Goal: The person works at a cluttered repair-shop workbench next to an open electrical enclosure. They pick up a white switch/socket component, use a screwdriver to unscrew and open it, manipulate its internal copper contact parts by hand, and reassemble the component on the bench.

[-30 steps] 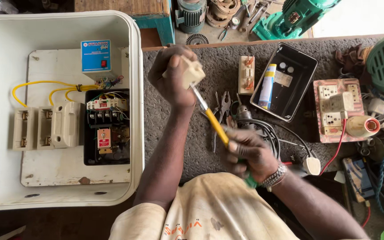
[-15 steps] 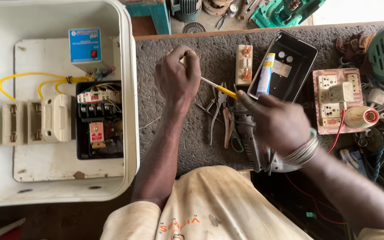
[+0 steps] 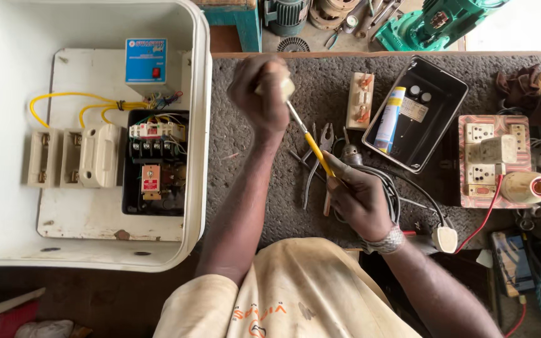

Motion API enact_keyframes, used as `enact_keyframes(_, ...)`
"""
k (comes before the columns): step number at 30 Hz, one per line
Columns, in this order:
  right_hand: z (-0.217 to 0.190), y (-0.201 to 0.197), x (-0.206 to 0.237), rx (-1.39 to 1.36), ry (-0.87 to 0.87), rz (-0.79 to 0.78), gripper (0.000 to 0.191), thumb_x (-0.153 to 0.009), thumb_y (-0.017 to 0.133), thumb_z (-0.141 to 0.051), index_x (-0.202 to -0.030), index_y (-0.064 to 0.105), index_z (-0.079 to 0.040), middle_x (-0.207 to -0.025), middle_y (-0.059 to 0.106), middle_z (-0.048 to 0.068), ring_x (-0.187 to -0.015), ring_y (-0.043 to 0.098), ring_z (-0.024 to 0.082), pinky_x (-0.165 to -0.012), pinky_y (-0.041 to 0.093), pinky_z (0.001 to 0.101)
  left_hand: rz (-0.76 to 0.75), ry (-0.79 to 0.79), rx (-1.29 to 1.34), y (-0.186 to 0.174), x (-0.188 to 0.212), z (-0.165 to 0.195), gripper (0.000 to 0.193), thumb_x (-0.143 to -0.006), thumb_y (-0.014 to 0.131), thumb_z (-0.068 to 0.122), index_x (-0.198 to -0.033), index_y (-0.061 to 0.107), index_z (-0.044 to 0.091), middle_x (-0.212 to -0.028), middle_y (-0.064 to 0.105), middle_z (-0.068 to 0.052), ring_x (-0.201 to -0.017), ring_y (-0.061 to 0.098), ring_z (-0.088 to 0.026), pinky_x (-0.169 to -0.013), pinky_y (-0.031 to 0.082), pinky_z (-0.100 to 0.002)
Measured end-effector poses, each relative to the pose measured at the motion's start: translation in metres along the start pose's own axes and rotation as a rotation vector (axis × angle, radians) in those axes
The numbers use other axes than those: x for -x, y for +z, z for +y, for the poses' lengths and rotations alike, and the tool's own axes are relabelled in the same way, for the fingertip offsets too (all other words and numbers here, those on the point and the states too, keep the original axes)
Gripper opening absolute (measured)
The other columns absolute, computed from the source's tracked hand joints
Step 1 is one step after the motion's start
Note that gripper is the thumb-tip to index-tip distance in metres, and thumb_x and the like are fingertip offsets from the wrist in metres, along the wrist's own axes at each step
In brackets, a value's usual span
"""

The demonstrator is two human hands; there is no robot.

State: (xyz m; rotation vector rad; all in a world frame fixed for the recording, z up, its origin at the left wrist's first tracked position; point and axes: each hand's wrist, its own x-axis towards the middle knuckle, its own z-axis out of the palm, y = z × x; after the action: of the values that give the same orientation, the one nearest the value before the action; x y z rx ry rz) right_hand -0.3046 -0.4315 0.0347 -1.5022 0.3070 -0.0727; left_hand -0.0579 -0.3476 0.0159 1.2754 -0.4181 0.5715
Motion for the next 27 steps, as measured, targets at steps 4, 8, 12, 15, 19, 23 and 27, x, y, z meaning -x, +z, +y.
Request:
enact_keyframes(4,-0.018,-0.003,0.011,0.813,-0.375,0.133,0.06,-0.087,0.059,0.003,-0.146,0.059,-0.007,-0.076,0.058,0.011,-0.06,0.055,0.021,-0.058,0.048,0.0357,0.197,-0.521,0.275,-0.019,-0.012,-0.011,0.02,-0.094,0.056,0.024,-0.085,0.063,0.008,-0.076,0.065,-0.008,-0.067,0.063,-0.019,-0.061,0.054,-0.04)
enact_keyframes(8,-0.017,-0.003,0.016,0.666,-0.385,0.103,0.057,-0.088,0.063,0.003,-0.144,0.059,-0.007,-0.076,0.061,0.011,-0.065,0.059,0.025,-0.066,0.047,0.0378,0.271,-0.913,0.64,-0.042,-0.011,-0.013,0.023,-0.094,0.051,0.029,-0.085,0.059,0.009,-0.076,0.06,-0.006,-0.071,0.059,-0.02,-0.07,0.053,-0.04)
enact_keyframes(12,-0.016,-0.002,0.018,0.72,-0.386,0.077,0.058,-0.088,0.062,0.004,-0.145,0.059,-0.01,-0.079,0.06,0.011,-0.065,0.058,0.026,-0.065,0.049,0.0376,0.274,-0.99,0.672,-0.038,0.006,-0.005,0.022,-0.094,0.049,0.028,-0.09,0.058,0.008,-0.08,0.06,-0.006,-0.075,0.059,-0.02,-0.073,0.053,-0.04)
enact_keyframes(15,-0.022,-0.003,0.018,0.763,-0.28,0.09,0.064,-0.085,0.062,0.006,-0.145,0.059,-0.014,-0.077,0.058,0.011,-0.06,0.058,0.025,-0.06,0.05,0.0386,0.239,-0.975,0.657,-0.038,0.01,0.007,0.021,-0.095,0.049,0.027,-0.094,0.058,0.008,-0.084,0.059,-0.006,-0.079,0.061,-0.019,-0.075,0.054,-0.041)
enact_keyframes(19,-0.033,-0.002,0.017,0.807,-0.315,0.076,0.072,-0.08,0.06,0.005,-0.149,0.056,-0.016,-0.081,0.057,0.011,-0.065,0.06,0.026,-0.062,0.052,0.0398,0.217,-0.935,0.596,-0.036,0.008,0.019,0.023,-0.096,0.048,0.028,-0.097,0.059,0.007,-0.087,0.059,-0.007,-0.082,0.062,-0.019,-0.077,0.056,-0.041)
enact_keyframes(23,-0.043,0.001,0.016,0.935,-0.295,0.098,0.07,-0.082,0.062,-0.002,-0.149,0.056,-0.019,-0.084,0.058,0.012,-0.066,0.062,0.029,-0.061,0.052,0.0434,0.214,-0.925,0.561,-0.035,0.008,0.024,0.024,-0.096,0.049,0.027,-0.099,0.059,0.006,-0.09,0.059,-0.007,-0.085,0.062,-0.019,-0.077,0.056,-0.041)
enact_keyframes(27,-0.053,0.005,0.014,1.11,-0.426,0.159,0.072,-0.08,0.061,-0.003,-0.149,0.054,-0.022,-0.111,0.066,0.014,-0.076,0.067,0.029,-0.06,0.056,0.0418,0.15,-0.82,0.406,-0.034,0.011,0.023,0.021,-0.095,0.049,0.023,-0.095,0.061,0.006,-0.086,0.06,-0.009,-0.079,0.062,-0.02,-0.072,0.056,-0.04)
